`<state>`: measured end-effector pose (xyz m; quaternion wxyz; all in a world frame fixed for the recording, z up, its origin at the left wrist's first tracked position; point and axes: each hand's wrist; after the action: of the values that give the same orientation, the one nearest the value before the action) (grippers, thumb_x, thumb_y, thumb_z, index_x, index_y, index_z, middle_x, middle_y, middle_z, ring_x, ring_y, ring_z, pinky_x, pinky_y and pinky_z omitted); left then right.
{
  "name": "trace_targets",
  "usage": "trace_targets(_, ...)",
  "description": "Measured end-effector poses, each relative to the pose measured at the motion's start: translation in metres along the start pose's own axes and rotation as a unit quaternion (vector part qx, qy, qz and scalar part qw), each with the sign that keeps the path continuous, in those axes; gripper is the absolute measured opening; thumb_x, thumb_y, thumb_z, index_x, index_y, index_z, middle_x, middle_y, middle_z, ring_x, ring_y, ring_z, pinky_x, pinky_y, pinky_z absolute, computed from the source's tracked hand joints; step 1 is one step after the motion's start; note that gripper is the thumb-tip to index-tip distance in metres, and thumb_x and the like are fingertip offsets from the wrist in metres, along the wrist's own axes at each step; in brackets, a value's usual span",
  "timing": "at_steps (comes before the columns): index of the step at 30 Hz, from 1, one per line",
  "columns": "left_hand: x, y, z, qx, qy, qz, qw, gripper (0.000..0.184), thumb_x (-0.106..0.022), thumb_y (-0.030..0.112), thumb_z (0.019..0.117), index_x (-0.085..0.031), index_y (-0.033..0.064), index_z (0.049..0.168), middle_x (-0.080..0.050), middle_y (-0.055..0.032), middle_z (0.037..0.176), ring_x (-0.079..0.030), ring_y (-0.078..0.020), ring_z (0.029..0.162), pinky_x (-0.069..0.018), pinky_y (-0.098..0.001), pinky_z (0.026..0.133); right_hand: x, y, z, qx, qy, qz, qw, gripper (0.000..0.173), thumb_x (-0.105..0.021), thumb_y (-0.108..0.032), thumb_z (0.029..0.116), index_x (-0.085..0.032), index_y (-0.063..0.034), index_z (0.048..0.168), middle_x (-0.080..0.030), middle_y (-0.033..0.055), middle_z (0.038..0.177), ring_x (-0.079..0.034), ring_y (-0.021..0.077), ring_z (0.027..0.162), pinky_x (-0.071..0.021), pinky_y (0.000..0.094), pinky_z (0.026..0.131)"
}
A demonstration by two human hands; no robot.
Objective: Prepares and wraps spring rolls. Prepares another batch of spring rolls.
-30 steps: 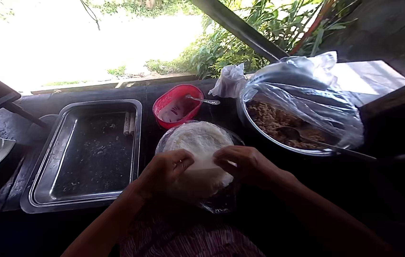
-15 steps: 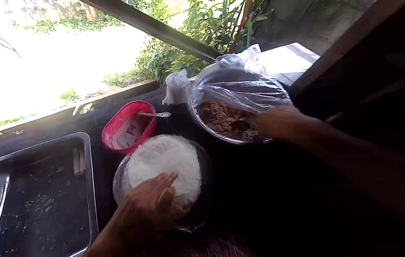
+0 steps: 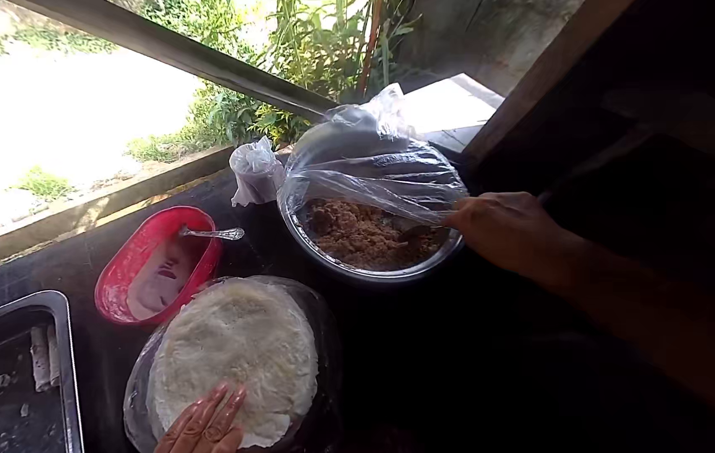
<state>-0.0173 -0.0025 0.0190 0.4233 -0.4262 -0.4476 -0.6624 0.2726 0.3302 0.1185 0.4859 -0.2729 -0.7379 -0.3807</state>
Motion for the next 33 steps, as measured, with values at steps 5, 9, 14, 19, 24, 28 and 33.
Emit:
trace_targets(5,-0.001,0.0,-0.001,0.014,0.007,-0.007,1.0,0.026,-0.047,0.014,0.1074,-0.069,-0.0002,0.103,-0.071,-0.0205,0.126,-0.063,-0.0359,0.126,-0.0428,-0.0423,0.11,-0.006,0.008,-0.004,0.015,-0.015,-0.006,1.0,0.022,-0.06,0.004,0.0959,-0.079,-0.0061,0.101,-0.07,0.0173,0.095,-0.068,0.0376,0.09,-0.0518,0.0518,0.07)
trace_targets(9,-0.002,0.001,-0.002,0.016,0.009,-0.014,1.0,0.026,-0.047,0.014,0.1074,-0.069,-0.0008,0.103,-0.071,-0.0209,0.126,-0.063,-0.0366,0.126,-0.0427,-0.0431,0.111,-0.004,0.016,-0.008,0.053,-0.013,0.005,0.998,0.025,-0.06,0.005,0.0954,-0.079,-0.009,0.101,-0.071,0.015,0.096,-0.069,0.0364,0.09,-0.0521,0.0526,0.072)
trace_targets(14,-0.004,0.003,-0.004,0.018,0.02,-0.008,1.0,0.026,-0.046,0.014,0.1077,-0.068,0.0001,0.103,-0.071,-0.0204,0.127,-0.062,-0.0364,0.128,-0.0421,-0.0436,0.111,0.003,0.019,-0.007,0.095,-0.031,0.05,0.994,0.027,-0.061,0.001,0.0969,-0.081,-0.0155,0.103,-0.074,0.0112,0.099,-0.07,0.035,0.094,-0.0519,0.0559,0.076)
trace_targets(19,-0.01,0.003,-0.007,0.014,0.051,0.0,0.999,0.026,-0.044,0.019,0.1093,-0.065,0.0036,0.106,-0.071,-0.0185,0.126,-0.062,-0.0331,0.129,-0.0406,-0.0408,0.113,0.001,0.016,0.009,0.132,-0.069,0.146,0.978,0.022,-0.062,-0.009,0.1006,-0.081,-0.0181,0.105,-0.076,0.0088,0.099,-0.07,0.0331,0.096,-0.0508,0.0595,0.081)
trace_targets(24,-0.02,-0.001,-0.01,0.002,0.096,0.041,0.995,0.027,-0.04,0.018,0.1097,-0.065,0.0079,0.111,-0.073,-0.0123,0.126,-0.063,-0.0274,0.128,-0.0415,-0.0365,0.112,-0.011,0.011,0.035,0.163,-0.1,0.337,0.922,0.017,-0.062,0.0,0.0989,-0.078,-0.004,0.102,-0.067,0.0037,0.072,-0.052,0.0064,0.058,-0.0444,0.0253,0.058)
trace_targets(28,-0.019,-0.006,-0.011,-0.016,0.131,0.08,0.988,0.029,-0.038,0.008,0.1071,-0.067,0.0094,0.108,-0.074,-0.009,0.122,-0.066,-0.0241,0.123,-0.0454,-0.034,0.109,0.001,0.005,0.041,0.168,-0.073,0.425,0.887,0.017,-0.061,-0.001,0.0996,-0.078,-0.0036,0.103,-0.064,0.0021,0.066,-0.046,0.0039,0.048,-0.0381,0.0204,0.047)
trace_targets(33,-0.018,0.001,-0.014,-0.009,0.17,0.088,0.982,0.029,-0.044,0.008,0.1053,-0.072,0.0084,0.105,-0.077,-0.0086,0.114,-0.071,-0.025,0.114,-0.0528,-0.0346,0.102,0.024,-0.034,0.022,0.225,0.006,0.468,0.855,0.019,-0.061,0.0,0.0977,-0.077,-0.0067,0.105,-0.063,-0.0033,0.065,-0.047,-0.0008,0.047,-0.0399,0.0164,0.045)
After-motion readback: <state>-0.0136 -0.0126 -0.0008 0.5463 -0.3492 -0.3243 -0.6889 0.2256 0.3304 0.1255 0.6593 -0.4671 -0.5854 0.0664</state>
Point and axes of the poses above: each hand's wrist, its own z-axis towards the middle knuckle, its own x-axis out of the back of the hand, y = z × x
